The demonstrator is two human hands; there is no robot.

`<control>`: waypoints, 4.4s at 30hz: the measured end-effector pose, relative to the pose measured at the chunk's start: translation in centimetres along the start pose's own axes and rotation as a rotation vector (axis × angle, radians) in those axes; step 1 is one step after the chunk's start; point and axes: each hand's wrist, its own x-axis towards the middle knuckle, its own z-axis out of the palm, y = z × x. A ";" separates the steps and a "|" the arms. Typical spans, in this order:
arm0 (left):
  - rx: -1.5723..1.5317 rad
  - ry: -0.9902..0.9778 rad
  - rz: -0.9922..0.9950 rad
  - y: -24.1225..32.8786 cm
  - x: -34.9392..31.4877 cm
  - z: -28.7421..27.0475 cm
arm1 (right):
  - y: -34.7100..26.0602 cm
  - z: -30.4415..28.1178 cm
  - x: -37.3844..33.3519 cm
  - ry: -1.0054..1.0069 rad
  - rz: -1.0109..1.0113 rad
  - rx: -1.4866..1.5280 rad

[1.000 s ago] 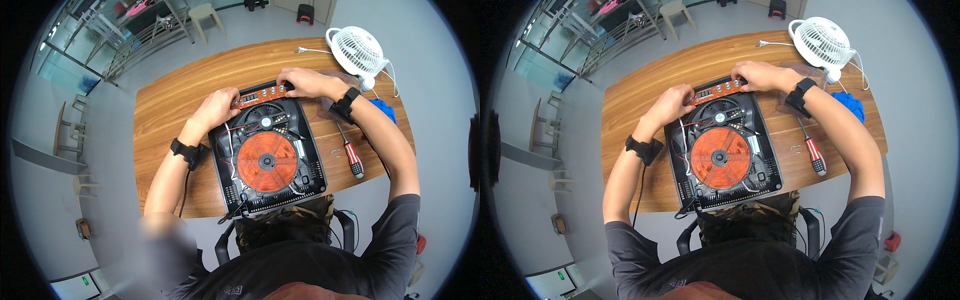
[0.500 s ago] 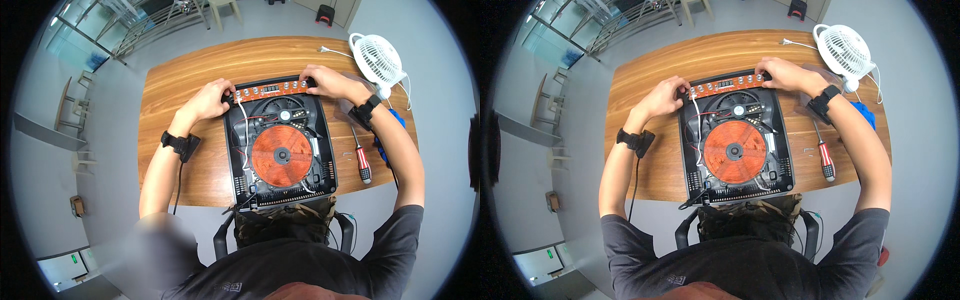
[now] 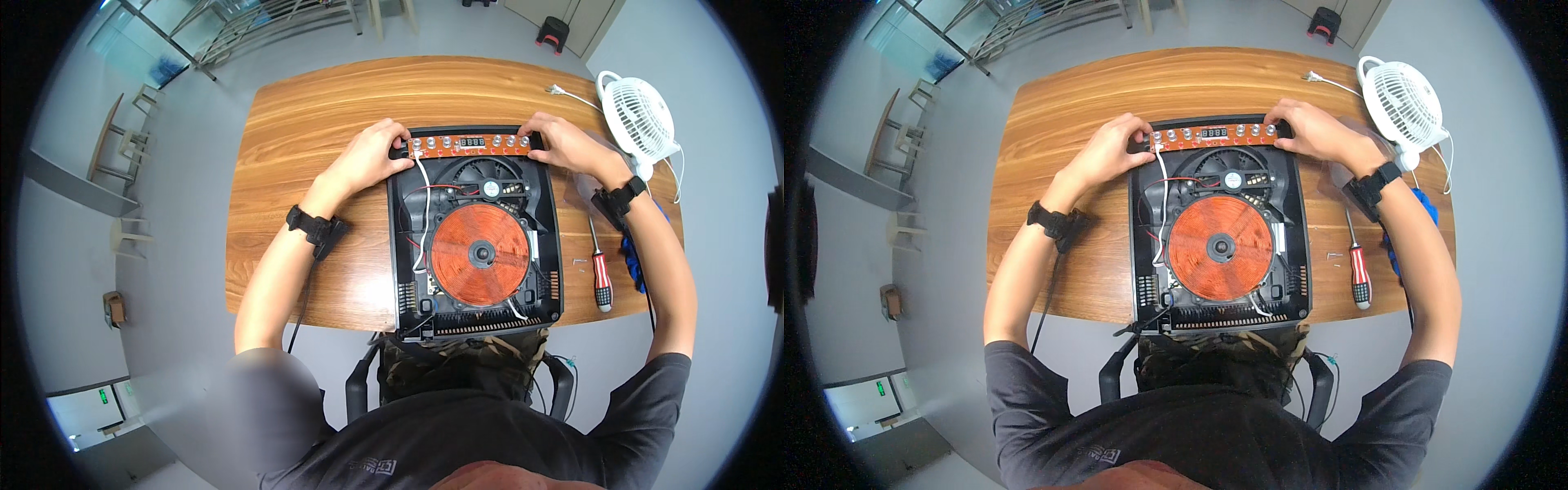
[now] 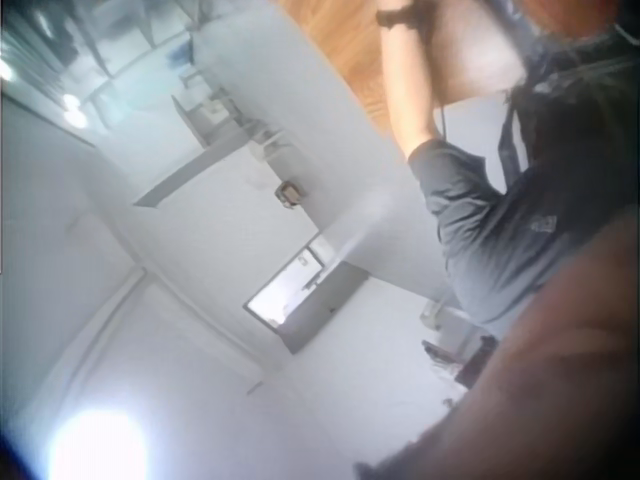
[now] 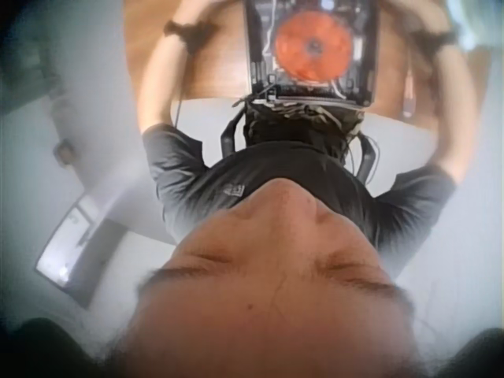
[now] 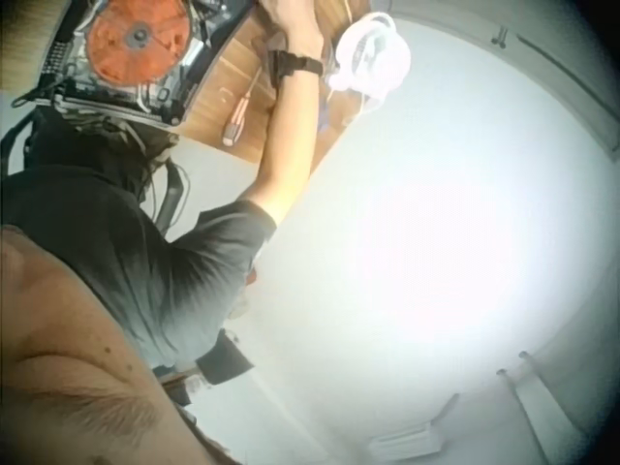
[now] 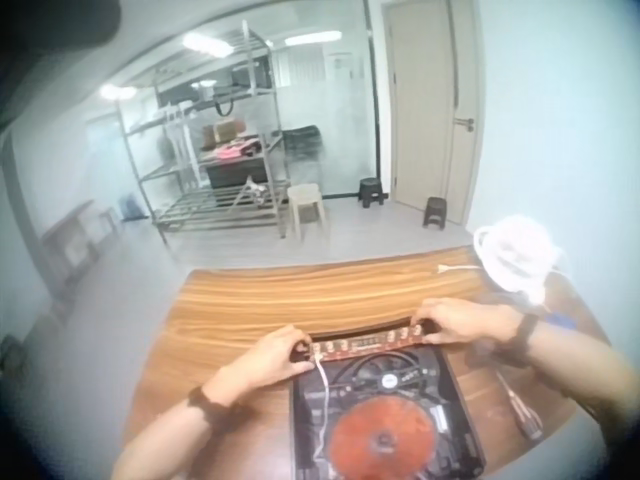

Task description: The person uses a screwdriver to tighten screws on a circuit board and then places it into an electronic device on a wooden table.

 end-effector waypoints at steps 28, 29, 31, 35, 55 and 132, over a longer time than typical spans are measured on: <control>-0.089 0.045 -0.026 -1.7 0.3 0.7 | -0.7 0.2 0.4 0.004 0.020 -0.012; -0.079 0.062 0.002 -2.1 0.3 0.8 | -0.8 0.2 0.5 0.004 0.019 -0.013; -0.084 0.059 0.000 -2.0 0.4 0.8 | -0.5 0.3 0.4 -0.010 0.026 0.000; -0.085 0.047 -0.004 -1.7 0.3 0.6 | 0.0 0.8 0.5 0.028 0.003 0.036; -0.068 -0.016 -0.169 0.3 0.7 0.2 | 1.5 1.8 0.6 0.032 -0.021 0.058; 0.445 -0.334 0.346 24.6 9.2 19.9 | -1.7 6.2 -25.5 -0.251 0.565 -0.116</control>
